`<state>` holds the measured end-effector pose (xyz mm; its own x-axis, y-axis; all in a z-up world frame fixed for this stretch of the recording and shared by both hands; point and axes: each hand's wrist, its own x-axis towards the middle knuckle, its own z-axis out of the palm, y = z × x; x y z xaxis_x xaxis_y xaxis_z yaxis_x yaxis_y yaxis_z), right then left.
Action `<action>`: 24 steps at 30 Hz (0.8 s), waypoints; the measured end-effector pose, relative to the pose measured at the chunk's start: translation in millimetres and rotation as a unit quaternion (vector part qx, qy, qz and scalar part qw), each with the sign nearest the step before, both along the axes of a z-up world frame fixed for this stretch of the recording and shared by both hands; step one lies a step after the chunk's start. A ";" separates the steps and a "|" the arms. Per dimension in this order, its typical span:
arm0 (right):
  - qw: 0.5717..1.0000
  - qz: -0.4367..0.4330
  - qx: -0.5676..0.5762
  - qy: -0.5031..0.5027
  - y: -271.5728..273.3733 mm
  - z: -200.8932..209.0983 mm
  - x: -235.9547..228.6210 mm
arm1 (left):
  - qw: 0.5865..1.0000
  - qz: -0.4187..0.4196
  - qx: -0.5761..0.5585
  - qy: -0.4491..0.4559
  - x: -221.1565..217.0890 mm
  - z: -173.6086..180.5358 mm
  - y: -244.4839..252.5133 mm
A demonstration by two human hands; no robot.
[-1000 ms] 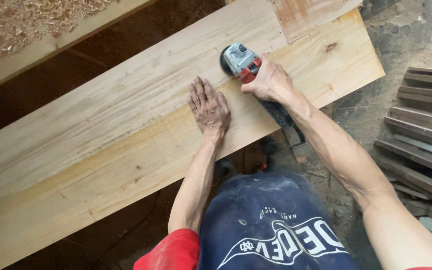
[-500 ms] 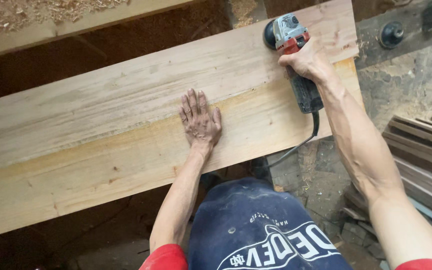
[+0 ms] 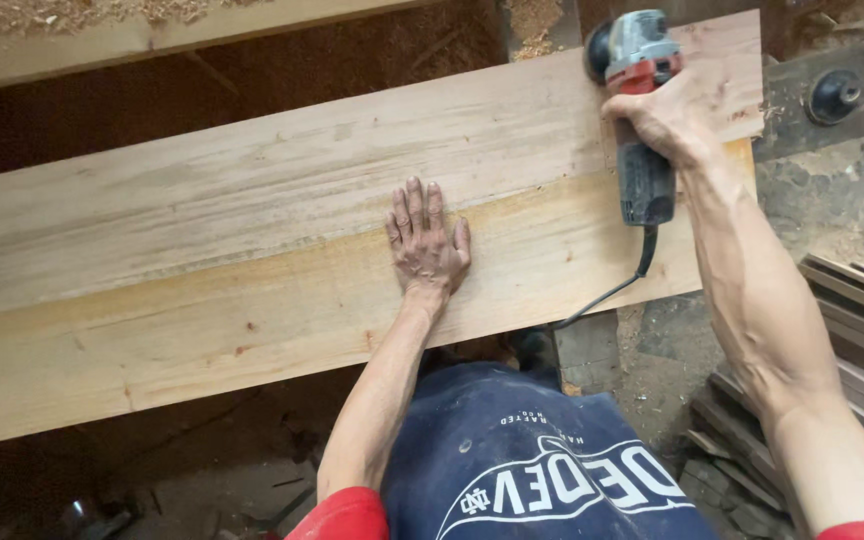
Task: The person hammers nails into a large wooden board using a hammer, then flips the board and uses an orbital sander to smooth the surface. The person handles nails, a hammer, and a sander throughout the process.
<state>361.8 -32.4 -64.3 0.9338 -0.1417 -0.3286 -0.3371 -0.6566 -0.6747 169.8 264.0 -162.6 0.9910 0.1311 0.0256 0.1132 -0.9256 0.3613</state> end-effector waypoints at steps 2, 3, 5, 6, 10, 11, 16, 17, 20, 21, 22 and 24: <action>0.996 0.047 0.070 -0.016 16.7 -9.3 -4.7 | 1.000 0.000 -0.011 -0.004 2.4 0.1 0.9; 0.996 0.065 0.049 -0.020 22.1 -10.0 -2.1 | 1.000 0.003 -0.015 -0.006 3.4 0.3 2.4; 0.996 0.089 0.006 -0.028 22.2 -8.0 -3.3 | 1.000 0.002 -0.018 0.001 2.6 0.0 3.1; 0.997 0.068 -0.033 -0.001 18.6 -4.3 -2.4 | 1.000 0.003 -0.020 0.004 3.5 -0.5 3.1; 0.998 -0.001 -0.022 0.059 -0.1 11.3 -23.4 | 1.000 -0.009 -0.014 -0.009 0.6 -2.4 1.9; 0.998 -0.016 0.023 0.058 -1.3 14.7 -30.8 | 1.000 -0.008 -0.015 -0.005 1.0 -2.0 2.3; 0.990 0.042 -0.080 0.106 17.2 20.1 -95.9 | 1.000 -0.005 -0.014 0.006 1.3 -1.4 2.9; 0.990 0.053 -0.088 0.094 22.6 19.3 -107.5 | 1.000 -0.003 -0.014 0.006 1.1 -0.4 2.3; 0.992 0.050 -0.091 0.071 16.4 20.4 -130.2 | 1.000 -0.007 -0.010 0.020 0.4 0.9 1.8; 0.994 0.030 -0.079 0.069 8.8 20.8 -132.6 | 1.000 -0.010 -0.008 0.027 1.1 1.2 1.4; 0.995 0.010 -0.066 0.069 0.0 20.6 -133.8 | 0.999 -0.019 0.002 0.031 2.1 1.5 0.7; 0.986 -0.020 -0.118 0.116 -26.6 21.8 -127.5 | 0.998 -0.035 0.022 0.040 5.2 2.1 -2.2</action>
